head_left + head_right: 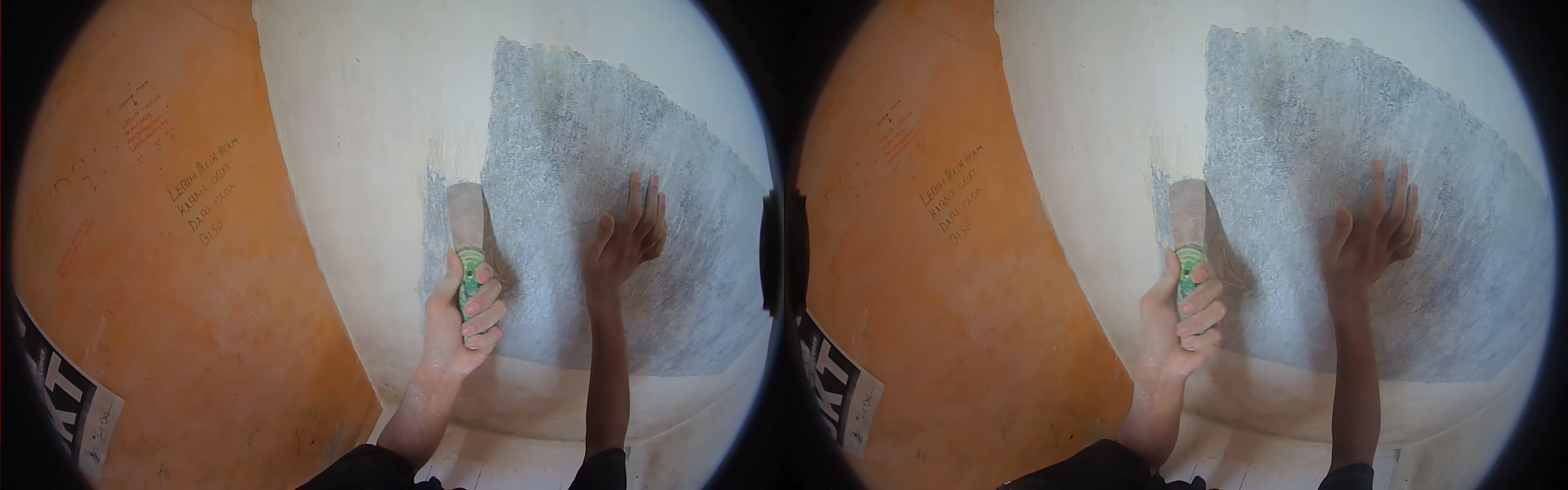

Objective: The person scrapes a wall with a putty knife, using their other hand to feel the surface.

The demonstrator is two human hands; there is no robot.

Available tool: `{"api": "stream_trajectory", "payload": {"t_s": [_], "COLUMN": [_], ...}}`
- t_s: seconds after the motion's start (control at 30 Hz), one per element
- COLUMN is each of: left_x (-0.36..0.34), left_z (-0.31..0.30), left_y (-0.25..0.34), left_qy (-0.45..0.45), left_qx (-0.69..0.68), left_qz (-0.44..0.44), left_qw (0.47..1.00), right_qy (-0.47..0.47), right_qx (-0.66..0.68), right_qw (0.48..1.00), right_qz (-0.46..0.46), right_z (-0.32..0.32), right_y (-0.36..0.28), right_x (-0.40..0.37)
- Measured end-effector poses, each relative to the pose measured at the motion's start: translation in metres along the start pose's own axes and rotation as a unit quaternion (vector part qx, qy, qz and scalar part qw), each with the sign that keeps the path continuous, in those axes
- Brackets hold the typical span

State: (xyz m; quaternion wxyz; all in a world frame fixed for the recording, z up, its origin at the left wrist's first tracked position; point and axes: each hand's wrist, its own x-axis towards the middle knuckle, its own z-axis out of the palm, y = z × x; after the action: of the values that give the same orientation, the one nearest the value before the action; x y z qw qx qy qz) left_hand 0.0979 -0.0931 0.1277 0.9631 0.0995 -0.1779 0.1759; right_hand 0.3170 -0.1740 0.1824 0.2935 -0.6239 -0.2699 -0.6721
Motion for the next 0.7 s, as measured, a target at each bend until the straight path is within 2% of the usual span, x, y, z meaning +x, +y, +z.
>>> {"api": "stream_trajectory", "payload": {"t_s": [0.4,0.7], "left_x": [0.006,0.004], "left_z": [-0.006,0.009], "left_y": [0.005,-0.006], "left_qy": [-0.005,0.05], "left_qx": [-0.011,0.046], "left_qz": [-0.024,0.024], "left_qw": [1.0,0.997], "right_qy": [0.012,0.02], "right_qx": [0.015,0.02], "right_qw": [1.0,0.999], "right_qz": [-0.005,-0.013], "right_z": [0.002,0.002], "right_y": [-0.001,-0.003], "right_x": [0.001,0.003]}}
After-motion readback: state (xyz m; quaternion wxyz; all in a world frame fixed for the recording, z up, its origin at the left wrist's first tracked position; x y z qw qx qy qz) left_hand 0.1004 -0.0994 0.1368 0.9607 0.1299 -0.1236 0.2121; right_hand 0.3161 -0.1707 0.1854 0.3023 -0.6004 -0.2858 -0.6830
